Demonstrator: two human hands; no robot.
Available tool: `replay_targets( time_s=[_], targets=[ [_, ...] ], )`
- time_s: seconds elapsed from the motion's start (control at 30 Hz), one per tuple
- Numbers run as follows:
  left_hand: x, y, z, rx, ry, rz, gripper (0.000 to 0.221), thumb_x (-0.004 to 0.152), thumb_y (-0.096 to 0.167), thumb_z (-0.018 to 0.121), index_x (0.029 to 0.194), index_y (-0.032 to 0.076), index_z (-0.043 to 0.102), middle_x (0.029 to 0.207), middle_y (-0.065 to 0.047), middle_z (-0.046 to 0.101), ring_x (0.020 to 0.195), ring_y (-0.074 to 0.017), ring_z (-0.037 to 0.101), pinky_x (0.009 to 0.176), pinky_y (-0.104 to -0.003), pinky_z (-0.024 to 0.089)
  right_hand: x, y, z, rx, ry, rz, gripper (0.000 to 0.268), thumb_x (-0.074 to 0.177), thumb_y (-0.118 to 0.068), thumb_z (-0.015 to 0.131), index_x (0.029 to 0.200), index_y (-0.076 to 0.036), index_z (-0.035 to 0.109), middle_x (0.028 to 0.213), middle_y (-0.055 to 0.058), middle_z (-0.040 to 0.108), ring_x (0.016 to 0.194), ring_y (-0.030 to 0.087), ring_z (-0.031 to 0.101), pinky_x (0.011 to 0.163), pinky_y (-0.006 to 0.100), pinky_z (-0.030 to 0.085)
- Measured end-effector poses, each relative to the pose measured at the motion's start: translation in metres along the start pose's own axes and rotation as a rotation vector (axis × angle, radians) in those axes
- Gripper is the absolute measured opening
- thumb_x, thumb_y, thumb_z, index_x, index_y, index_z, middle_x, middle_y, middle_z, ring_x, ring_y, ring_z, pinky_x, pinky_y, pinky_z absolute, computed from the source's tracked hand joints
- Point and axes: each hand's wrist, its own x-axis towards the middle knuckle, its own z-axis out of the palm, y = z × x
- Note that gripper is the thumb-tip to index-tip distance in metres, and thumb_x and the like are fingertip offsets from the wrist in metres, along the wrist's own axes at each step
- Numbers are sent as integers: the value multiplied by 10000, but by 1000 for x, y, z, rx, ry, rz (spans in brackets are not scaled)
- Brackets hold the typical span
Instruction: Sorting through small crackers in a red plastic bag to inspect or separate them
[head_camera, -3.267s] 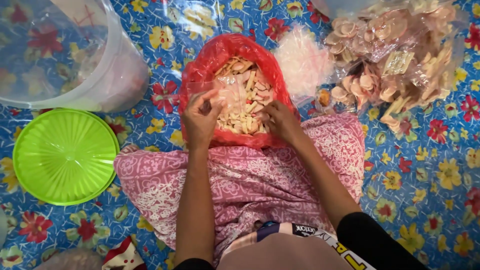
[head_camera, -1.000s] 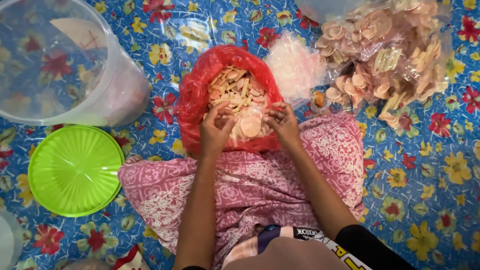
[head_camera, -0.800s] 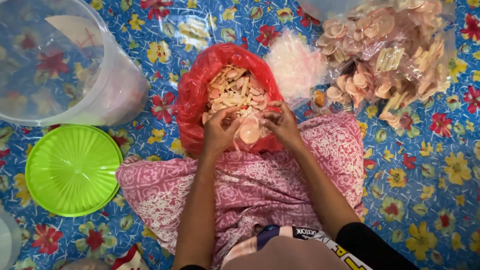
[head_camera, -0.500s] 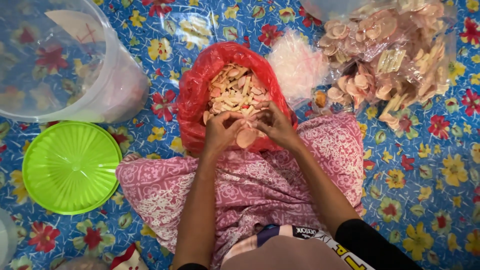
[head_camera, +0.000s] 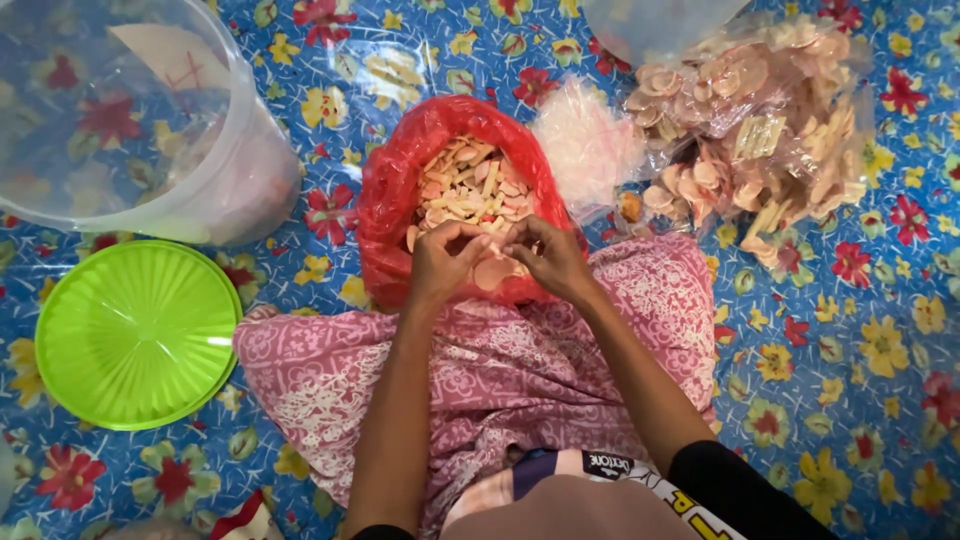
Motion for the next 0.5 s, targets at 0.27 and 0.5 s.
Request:
replay_targets(
  time_s=[0.27, 0.5],
  targets=[
    [-1, -53, 5, 148, 4, 60, 66, 798, 222, 701, 859, 198, 697, 818, 36, 679, 821, -166, 635, 994, -369, 204, -2, 8, 4, -104, 149, -205, 271, 746, -114, 748, 1004, -117, 664, 902, 99, 597, 655, 196, 579, 541, 246, 431],
    [-6, -1, 3, 60, -101, 111, 114, 762, 153, 751, 854, 108, 701, 795, -67, 680, 805, -219, 644, 771, -317, 458, -13, 24, 8, -196, 88, -285, 73, 799, -123, 654, 858, -80, 650, 790, 139, 633, 773, 350, 600, 727, 396, 464]
  ],
)
